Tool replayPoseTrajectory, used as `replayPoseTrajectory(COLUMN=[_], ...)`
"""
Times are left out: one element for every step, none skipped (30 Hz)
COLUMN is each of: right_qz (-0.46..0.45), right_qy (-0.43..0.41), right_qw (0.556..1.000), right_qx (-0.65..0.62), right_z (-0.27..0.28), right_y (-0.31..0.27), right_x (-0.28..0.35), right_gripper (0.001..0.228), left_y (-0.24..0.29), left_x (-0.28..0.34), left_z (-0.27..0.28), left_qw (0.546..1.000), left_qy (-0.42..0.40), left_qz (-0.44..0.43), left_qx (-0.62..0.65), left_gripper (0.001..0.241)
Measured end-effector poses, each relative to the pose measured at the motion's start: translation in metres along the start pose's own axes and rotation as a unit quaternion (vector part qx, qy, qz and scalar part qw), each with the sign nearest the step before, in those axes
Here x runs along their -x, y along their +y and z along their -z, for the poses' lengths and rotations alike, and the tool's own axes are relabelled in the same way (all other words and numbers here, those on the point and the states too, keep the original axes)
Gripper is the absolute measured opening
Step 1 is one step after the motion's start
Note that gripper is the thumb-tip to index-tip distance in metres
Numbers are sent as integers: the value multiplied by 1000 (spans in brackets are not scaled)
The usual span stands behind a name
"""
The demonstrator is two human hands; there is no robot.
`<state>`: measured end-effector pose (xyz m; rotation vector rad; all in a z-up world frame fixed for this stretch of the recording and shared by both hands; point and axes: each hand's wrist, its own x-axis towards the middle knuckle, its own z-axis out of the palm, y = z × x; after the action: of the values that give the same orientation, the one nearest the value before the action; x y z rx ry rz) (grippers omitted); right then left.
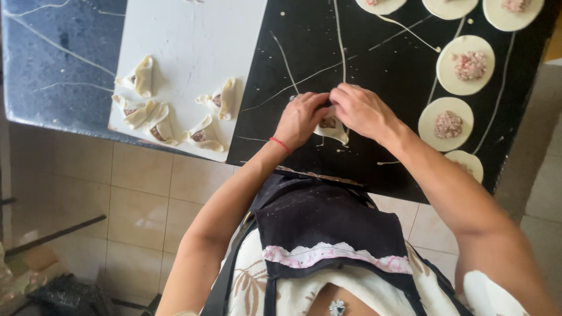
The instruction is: Folding circular dough pieces around meat filling into triangular shapes
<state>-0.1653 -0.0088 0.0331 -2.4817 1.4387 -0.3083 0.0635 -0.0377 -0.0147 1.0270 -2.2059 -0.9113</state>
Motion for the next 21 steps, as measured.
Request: replayPoseTrajectory(right_qz=[8, 6, 4, 19, -28, -77, -63, -80, -96, -88, -109, -134, -130, -185, -235, -233, -217, -200, -198, -164, -130], right_qy=[0, 26, 50, 55, 77, 94, 94, 64, 33, 35, 43, 49, 49, 46, 39, 36, 28, 23, 22, -3, -28], right_qw=[1000, 999, 998, 997, 988, 970, 970, 968, 965, 966, 966, 965, 965, 909, 828, 829, 792, 750, 752, 729, 705], right_qx=[-3, -24, -46, -52, -133, -211, -217, -229, -240, -241, -231, -221, -223, -370, -507, -507, -570, -629, -629, -664, -697], right_z=[8, 13, 19, 21, 22, 25, 20, 14, 8, -2, -13, -24, -12, 2, 15, 24, 32, 40, 40, 40, 40], right_y=[-5, -10, -15, -21, -25, -27, -27, -27, -27, -31, -34, -39, -50, -59, -69, -72, -76, -80, -88, -97, -106], right_x=[11, 13, 15, 21, 27, 37, 44, 55, 66, 70, 74, 82, 73, 64, 55, 36, 18, -1, -29, -56, -84], right_gripper=[9, 9, 10, 10, 19, 34, 34, 64, 93, 93, 79, 66, 66, 71, 81, 81, 83, 86, 86, 83, 81], left_y=[3, 2, 0, 5, 10, 17, 19, 22, 25, 30, 34, 41, 39, 37, 35, 23, 12, -1, -6, -12, -17], left_x=[-3, -6, -9, -9, -8, -9, -5, 0, 4, 4, 4, 7, 10, 12, 14, 20, 26, 30, 41, 52, 63], left_z=[-8, -9, -8, -2, 4, 6, 5, 1, -4, 3, 9, 14, 19, 24, 29, 41, 53, 67, 98, 128, 159], left_qw=[1000, 999, 994, 994, 994, 991, 993, 993, 993, 994, 993, 990, 991, 983, 969, 969, 963, 956, 957, 949, 939], left_qy=[5, -11, -28, -21, -50, -79, -72, -78, -84, -78, -80, -84, -81, -61, -39, -36, 2, 39, 41, 75, 110], left_qz=[5, -46, -97, -89, -92, -96, -89, -64, -39, -37, -16, 6, 9, 67, 124, 127, 162, 193, 192, 204, 216], left_qx=[-5, -27, -49, -62, -8, 49, 38, 56, 74, 68, 87, 109, 106, 158, 210, 210, 214, 216, 216, 230, 243], left_gripper=[34, 25, 19, 19, 22, 26, 26, 25, 26, 26, 28, 29, 29, 26, 22, 22, 20, 18, 18, 25, 41])
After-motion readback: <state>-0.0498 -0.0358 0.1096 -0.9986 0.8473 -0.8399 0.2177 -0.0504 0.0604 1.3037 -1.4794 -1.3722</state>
